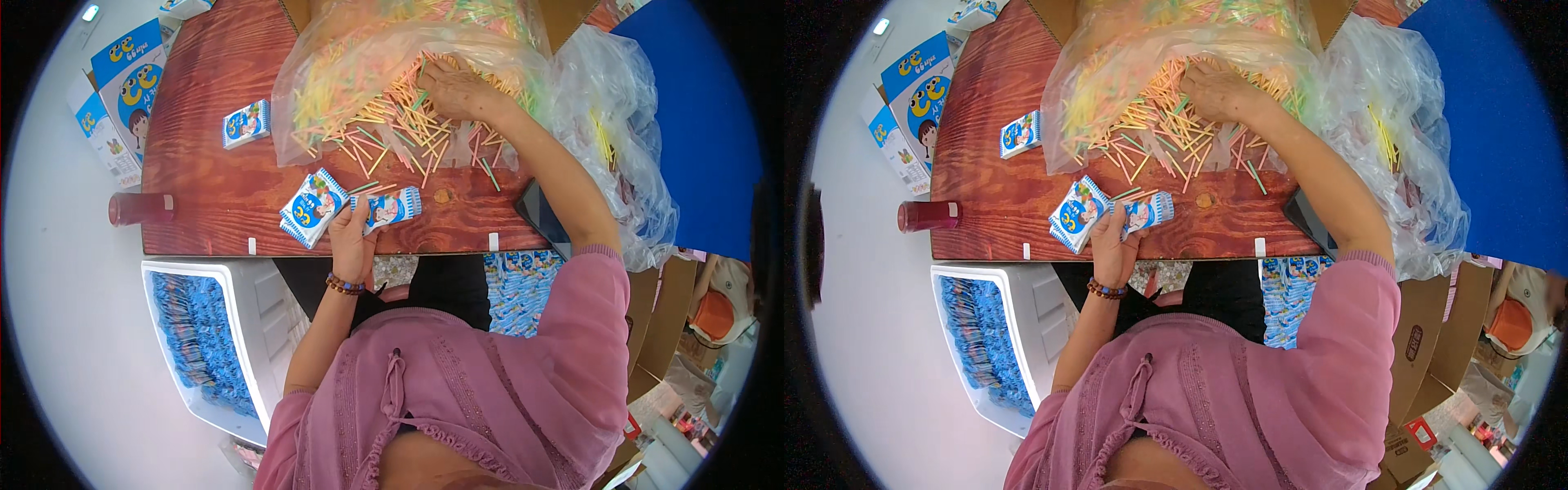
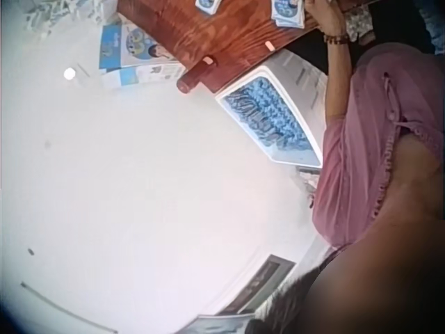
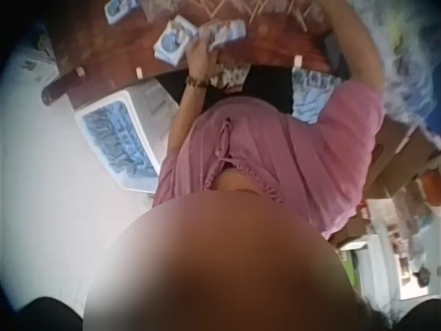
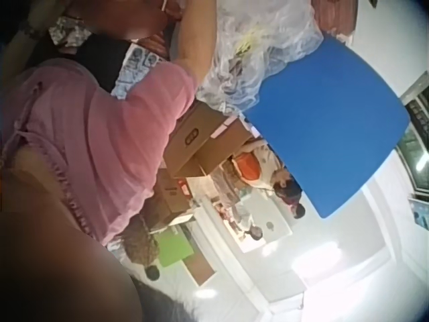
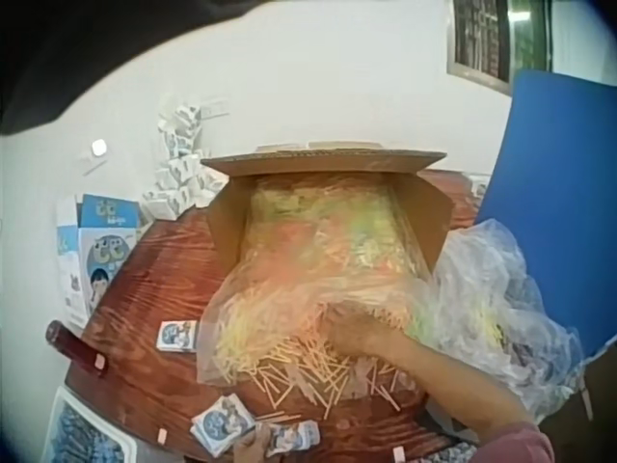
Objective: Sorting and packing blue packets and colorful sticks from a box into a container at a workstation.
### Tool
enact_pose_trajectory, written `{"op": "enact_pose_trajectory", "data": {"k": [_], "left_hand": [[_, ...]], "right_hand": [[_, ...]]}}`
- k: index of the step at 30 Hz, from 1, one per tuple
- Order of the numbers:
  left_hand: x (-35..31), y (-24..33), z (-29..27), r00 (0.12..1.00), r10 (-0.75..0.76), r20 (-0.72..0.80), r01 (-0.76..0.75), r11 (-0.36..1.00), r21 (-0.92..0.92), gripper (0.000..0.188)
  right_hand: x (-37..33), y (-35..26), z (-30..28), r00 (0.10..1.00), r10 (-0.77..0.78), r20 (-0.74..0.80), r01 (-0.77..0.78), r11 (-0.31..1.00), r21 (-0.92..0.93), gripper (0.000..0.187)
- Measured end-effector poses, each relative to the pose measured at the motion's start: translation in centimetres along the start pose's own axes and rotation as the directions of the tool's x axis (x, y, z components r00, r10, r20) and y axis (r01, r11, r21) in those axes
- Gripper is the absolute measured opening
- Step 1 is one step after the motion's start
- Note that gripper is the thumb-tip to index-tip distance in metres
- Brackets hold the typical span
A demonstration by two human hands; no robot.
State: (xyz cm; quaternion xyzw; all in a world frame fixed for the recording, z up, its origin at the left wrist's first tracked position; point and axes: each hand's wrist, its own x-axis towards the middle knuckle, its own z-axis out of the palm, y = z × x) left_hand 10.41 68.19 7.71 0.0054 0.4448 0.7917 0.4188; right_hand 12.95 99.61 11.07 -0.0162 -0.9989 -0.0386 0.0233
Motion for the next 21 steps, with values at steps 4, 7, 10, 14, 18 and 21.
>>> {"op": "enact_pose_trajectory", "data": {"k": [4, 7, 10, 14, 18, 21], "left_hand": [[-0.1, 0.0, 0.0, 1.0, 0.019, 0.019, -0.019, 1.0, 0.005, 0.016], [0.0, 0.0, -0.1, 1.0, 0.01, 0.006, -0.01, 1.0, -0.002, 0.016], [0.0, -0.3, -0.5, 1.0, 0.01, 0.029, -0.01, 1.0, 0.003, 0.018], [0.0, -0.3, -0.7, 0.999, 0.017, 0.036, -0.018, 0.999, 0.027, 0.02], [0.0, -0.1, -0.1, 1.0, 0.01, -0.018, -0.01, 1.0, -0.007, 0.015], [-0.2, -0.1, 0.0, 1.0, 0.024, -0.014, -0.024, 1.0, -0.002, 0.015]], "right_hand": [[0.4, -0.3, 0.0, 0.999, -0.031, -0.012, 0.031, 1.0, 0.001, 0.031], [0.5, -0.3, 0.1, 0.999, -0.046, -0.002, 0.046, 0.999, -0.016, 0.03], [-0.4, 0.1, 1.7, 0.995, 0.018, -0.097, -0.017, 1.0, 0.013, 0.029], [-1.5, -0.2, 0.9, 0.979, 0.139, -0.149, -0.103, 0.968, 0.227, 0.028], [-1.7, -1.2, 2.1, 0.9, 0.28, -0.334, -0.149, 0.918, 0.369, 0.029], [-2.8, -1.7, 1.8, 0.775, 0.622, 0.113, -0.267, 0.16, 0.95, 0.032]]}}
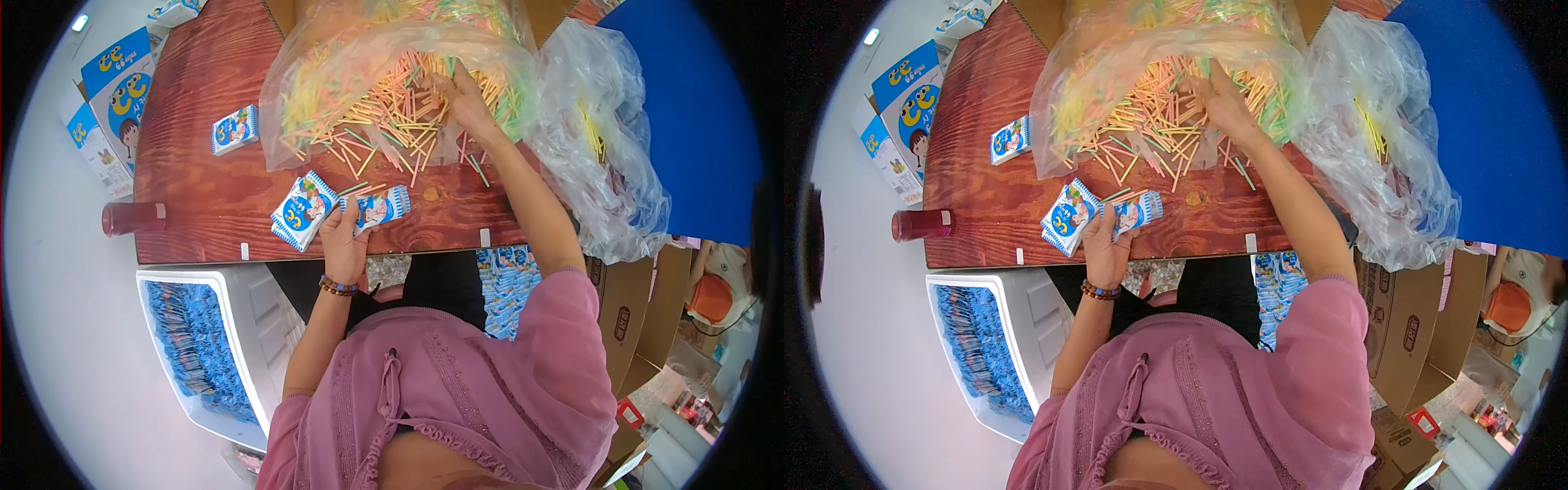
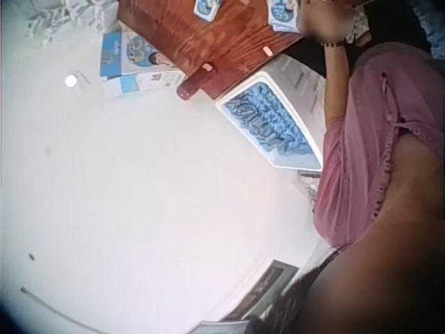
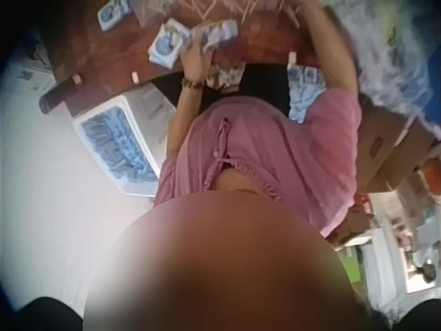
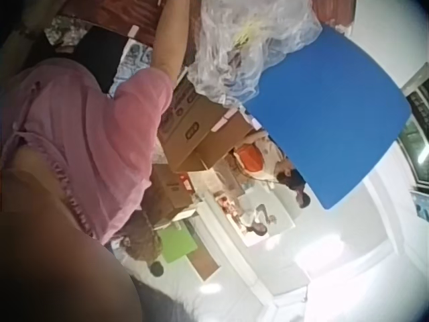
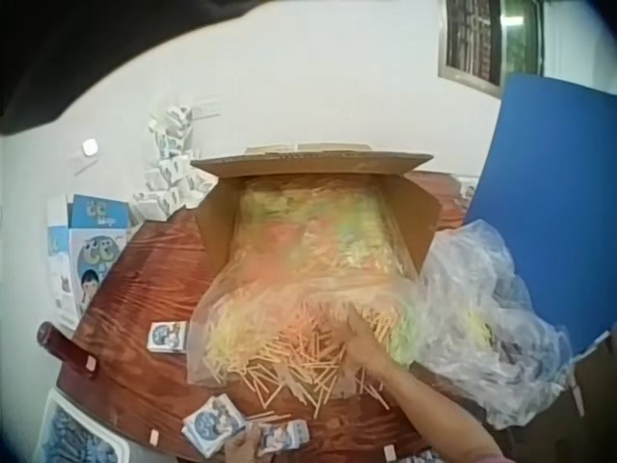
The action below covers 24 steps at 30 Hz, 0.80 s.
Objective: Sorting and packing blue packets and colorful sticks from a box into a container at a workstation.
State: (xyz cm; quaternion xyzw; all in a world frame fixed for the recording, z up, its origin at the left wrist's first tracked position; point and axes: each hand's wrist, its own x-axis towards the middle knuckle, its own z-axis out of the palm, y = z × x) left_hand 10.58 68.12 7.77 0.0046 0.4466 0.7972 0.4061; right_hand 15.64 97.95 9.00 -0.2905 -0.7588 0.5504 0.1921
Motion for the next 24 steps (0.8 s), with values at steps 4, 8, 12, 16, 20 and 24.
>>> {"op": "enact_pose_trajectory", "data": {"k": [4, 8, 12, 16, 20, 24], "left_hand": [[0.1, -0.1, -0.2, 1.0, -0.001, -0.008, 0.001, 1.0, 0.001, 0.015], [0.0, 0.0, 0.0, 1.0, -0.001, 0.004, 0.001, 1.0, -0.009, 0.015], [-0.1, 0.2, 0.2, 1.0, -0.001, 0.009, 0.001, 1.0, -0.014, 0.014], [0.0, -0.1, -0.1, 1.0, -0.011, -0.005, 0.011, 0.999, -0.031, 0.014], [-0.1, 0.1, 0.2, 1.0, -0.007, -0.007, 0.007, 1.0, -0.02, 0.013], [0.0, 0.1, 0.1, 1.0, -0.005, 0.0, 0.005, 0.999, -0.035, 0.013]], "right_hand": [[-0.3, 2.0, 0.7, 0.974, -0.168, -0.15, 0.202, 0.948, 0.245, 0.043], [-0.6, 2.4, 0.5, 0.981, -0.154, -0.121, 0.181, 0.948, 0.261, 0.035], [-0.4, 2.7, 0.7, 0.979, -0.143, -0.149, 0.185, 0.927, 0.326, 0.031], [-0.8, 2.6, 0.8, 0.979, -0.121, -0.162, 0.18, 0.887, 0.426, 0.024], [-0.9, 3.2, 1.1, 0.974, -0.192, -0.118, 0.187, 0.981, -0.057, 0.021], [-1.5, 1.4, 1.2, 0.992, -0.019, -0.122, 0.064, 0.922, 0.381, 0.022]]}}
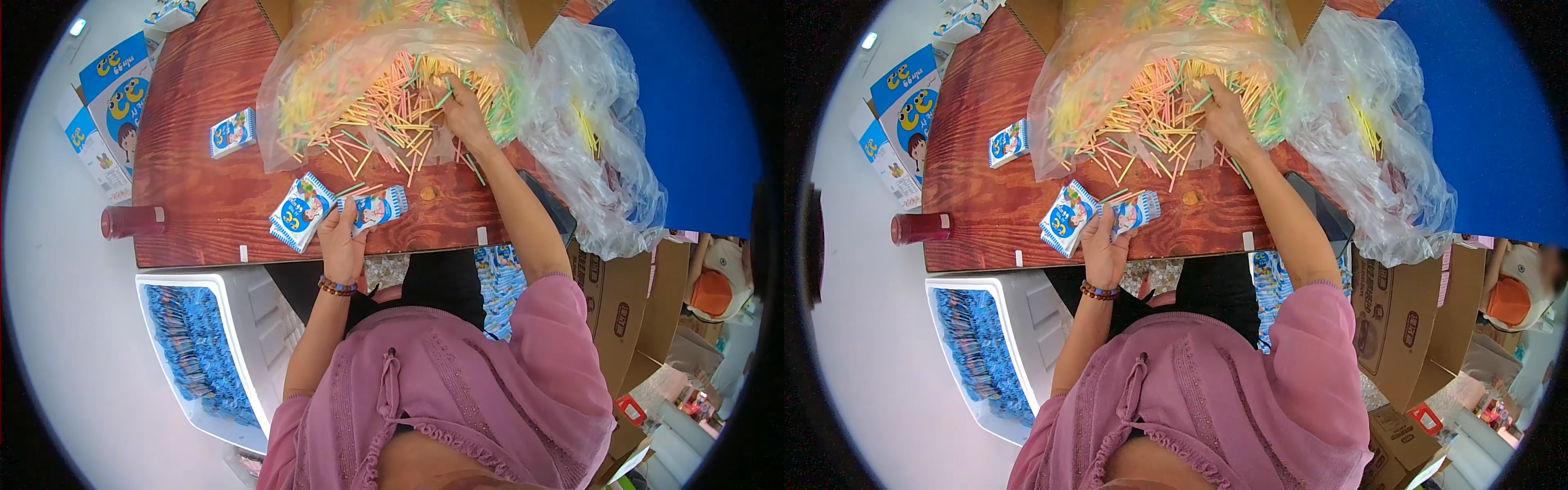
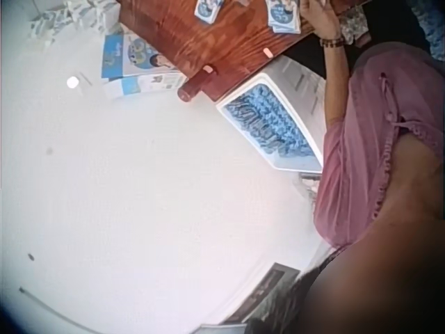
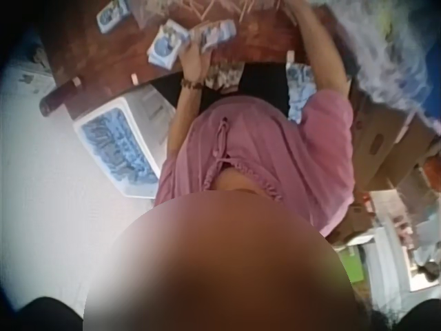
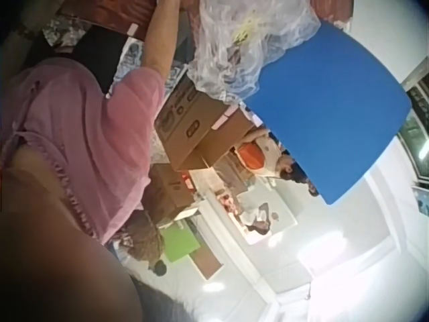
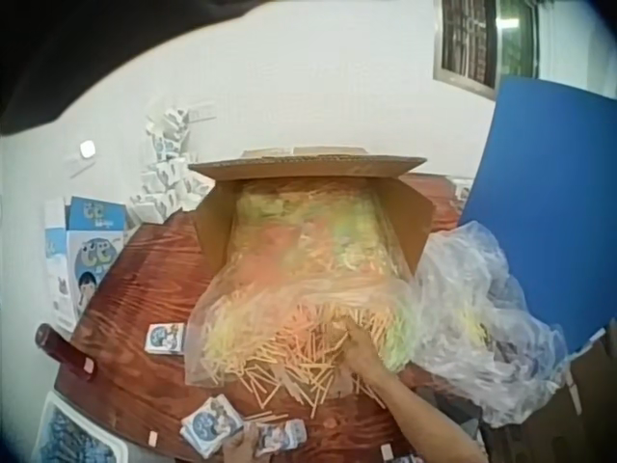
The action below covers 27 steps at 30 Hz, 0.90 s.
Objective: Sorting and packing blue packets and colorful sticks from a box into a container at a workstation.
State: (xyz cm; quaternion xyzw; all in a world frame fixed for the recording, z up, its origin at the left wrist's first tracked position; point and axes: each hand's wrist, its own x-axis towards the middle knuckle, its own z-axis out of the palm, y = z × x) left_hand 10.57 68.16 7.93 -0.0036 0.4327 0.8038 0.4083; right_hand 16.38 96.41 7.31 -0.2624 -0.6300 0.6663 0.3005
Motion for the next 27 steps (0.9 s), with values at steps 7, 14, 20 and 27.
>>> {"op": "enact_pose_trajectory", "data": {"k": [7, 14, 20, 27], "left_hand": [[0.0, -0.1, -0.1, 1.0, -0.003, 0.002, 0.003, 1.0, 0.011, 0.013], [-0.1, 0.5, 0.3, 1.0, -0.01, 0.021, 0.011, 0.998, -0.063, 0.017], [-0.1, 0.9, 1.0, 0.998, -0.058, -0.027, 0.055, 0.994, -0.09, 0.014], [0.8, 1.4, 3.6, 0.999, -0.044, 0.004, 0.044, 0.985, -0.164, 0.022]], "right_hand": [[0.4, -0.3, -0.4, 0.976, -0.19, -0.104, 0.183, 0.98, -0.072, 0.023], [0.5, -1.4, -0.7, 0.959, -0.257, -0.118, 0.218, 0.938, -0.271, 0.025], [-0.4, -0.9, -1.1, 0.942, -0.332, -0.042, 0.288, 0.868, -0.404, 0.027], [-1.8, -3.7, 1.3, 0.991, -0.029, -0.133, 0.116, 0.691, 0.714, 0.033]]}}
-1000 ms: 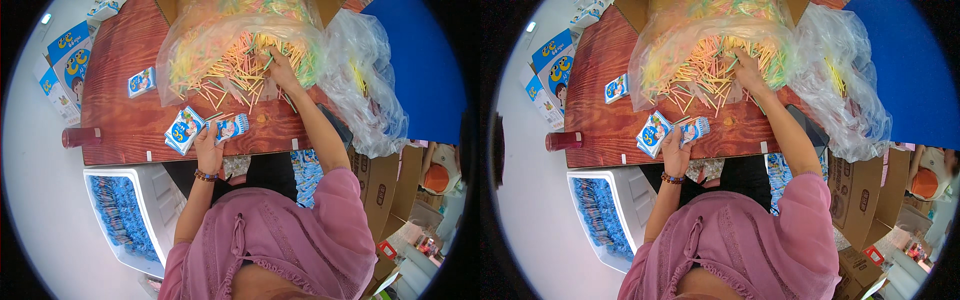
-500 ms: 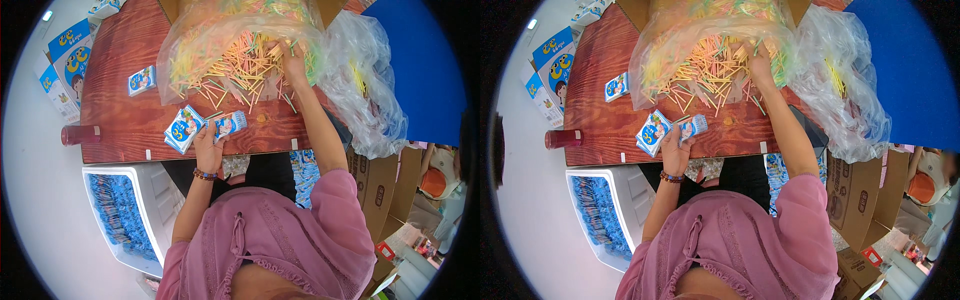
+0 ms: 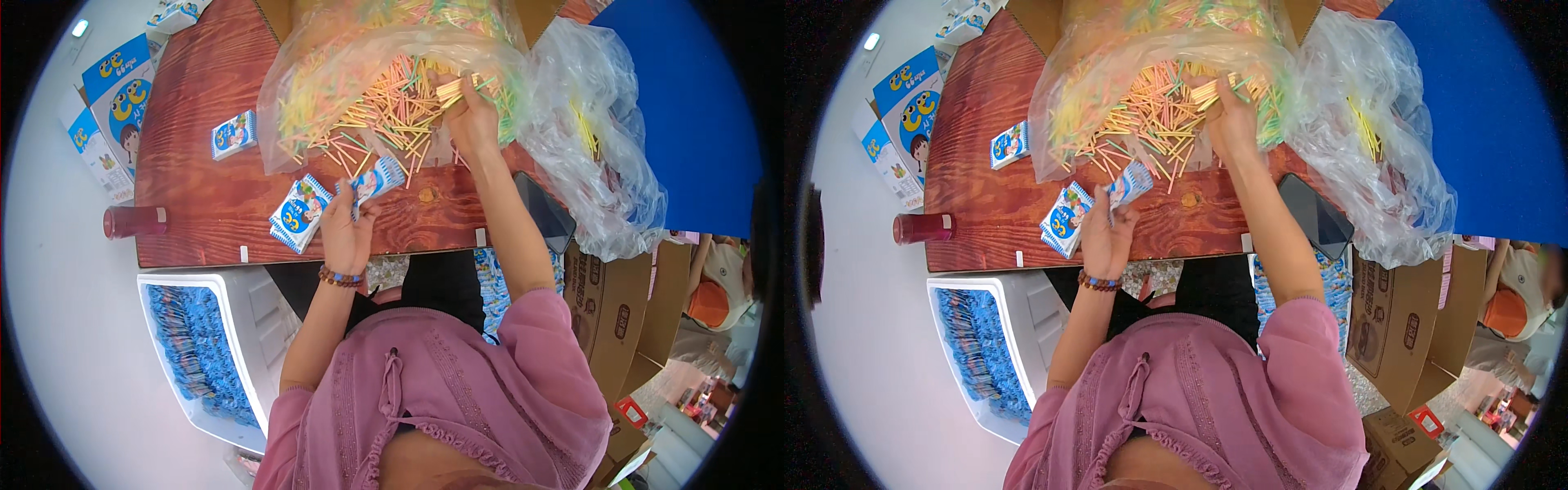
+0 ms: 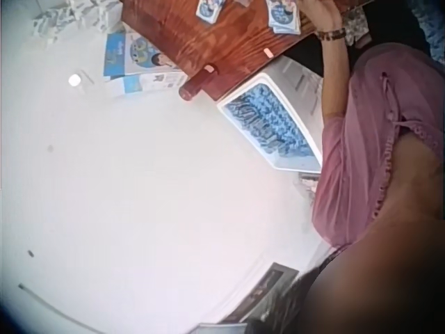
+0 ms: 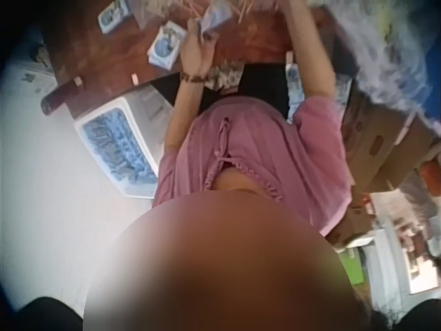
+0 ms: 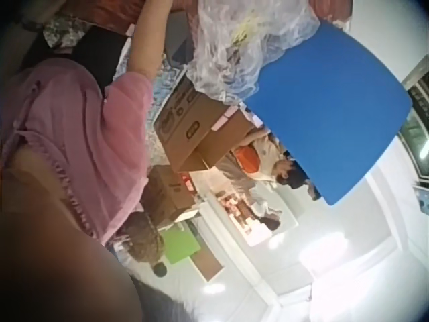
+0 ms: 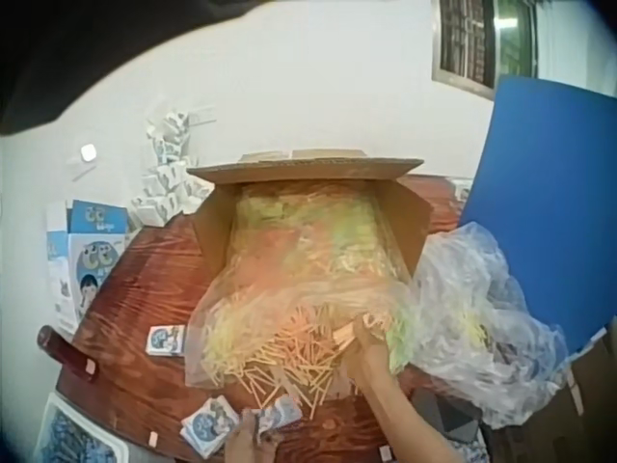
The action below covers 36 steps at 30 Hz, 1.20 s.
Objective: Sorting and packing blue packets and colorful sticks from a box into a container at a workstation.
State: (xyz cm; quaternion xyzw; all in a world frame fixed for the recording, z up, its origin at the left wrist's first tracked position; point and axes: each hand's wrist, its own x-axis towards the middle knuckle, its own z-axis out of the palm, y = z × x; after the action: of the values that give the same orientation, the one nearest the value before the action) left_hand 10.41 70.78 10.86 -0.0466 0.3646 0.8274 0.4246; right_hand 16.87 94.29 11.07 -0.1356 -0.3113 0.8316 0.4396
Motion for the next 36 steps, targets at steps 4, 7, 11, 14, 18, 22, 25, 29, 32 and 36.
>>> {"op": "enact_pose_trajectory", "data": {"k": [4, 7, 11, 14, 18, 22, 25, 29, 32, 36], "left_hand": [[2.4, -1.2, 0.0, 0.998, 0.007, 0.067, -0.003, 0.998, -0.069, 0.023], [3.1, -1.5, 0.2, 0.998, 0.044, 0.036, -0.039, 0.992, -0.122, 0.024], [3.0, -1.7, 0.6, 0.998, 0.064, 0.025, -0.061, 0.993, -0.103, 0.025], [3.0, -1.9, 0.4, 0.995, 0.088, 0.042, -0.082, 0.988, -0.132, 0.025], [2.7, -1.7, 0.7, 0.993, 0.118, 0.0, -0.117, 0.983, -0.139, 0.023], [3.0, -1.6, 0.2, 0.984, 0.176, 0.01, -0.173, 0.975, -0.136, 0.02], [2.9, -1.4, 0.6, 0.981, 0.194, 0.01, -0.192, 0.977, -0.095, 0.019], [3.3, -1.1, 0.6, 0.976, 0.218, 0.012, -0.216, 0.974, -0.067, 0.017], [3.9, -1.1, 0.4, 0.972, 0.236, 0.016, -0.233, 0.966, -0.115, 0.017], [4.5, -1.1, 0.8, 0.974, 0.226, 0.03, -0.221, 0.967, -0.129, 0.017]], "right_hand": [[-2.9, 1.4, 3.0, 0.999, -0.034, -0.001, 0.033, 0.994, 0.1, 0.032], [-5.3, 1.9, 5.9, 0.995, -0.101, 0.027, 0.098, 0.99, 0.098, 0.028], [-7.0, 3.1, 7.5, 0.981, -0.192, -0.001, 0.192, 0.981, 0.002, 0.029], [-7.6, 3.8, 8.2, 0.969, -0.246, -0.03, 0.238, 0.957, -0.168, 0.032], [-7.9, 5.2, 7.5, 0.923, -0.385, -0.007, 0.315, 0.766, -0.561, 0.029], [-8.8, 5.2, 7.9, 0.962, -0.263, -0.071, 0.232, 0.928, -0.292, 0.025], [-9.1, 5.9, 6.9, 0.935, -0.355, -0.018, 0.283, 0.774, -0.567, 0.022], [-9.6, 5.1, 8.6, 0.978, -0.206, -0.024, 0.181, 0.904, -0.388, 0.022], [-9.5, 5.1, 8.5, 0.986, -0.163, 0.033, 0.161, 0.889, -0.428, 0.023], [-8.5, 4.9, 7.6, 0.995, -0.065, 0.08, 0.086, 0.952, -0.295, 0.027]]}}
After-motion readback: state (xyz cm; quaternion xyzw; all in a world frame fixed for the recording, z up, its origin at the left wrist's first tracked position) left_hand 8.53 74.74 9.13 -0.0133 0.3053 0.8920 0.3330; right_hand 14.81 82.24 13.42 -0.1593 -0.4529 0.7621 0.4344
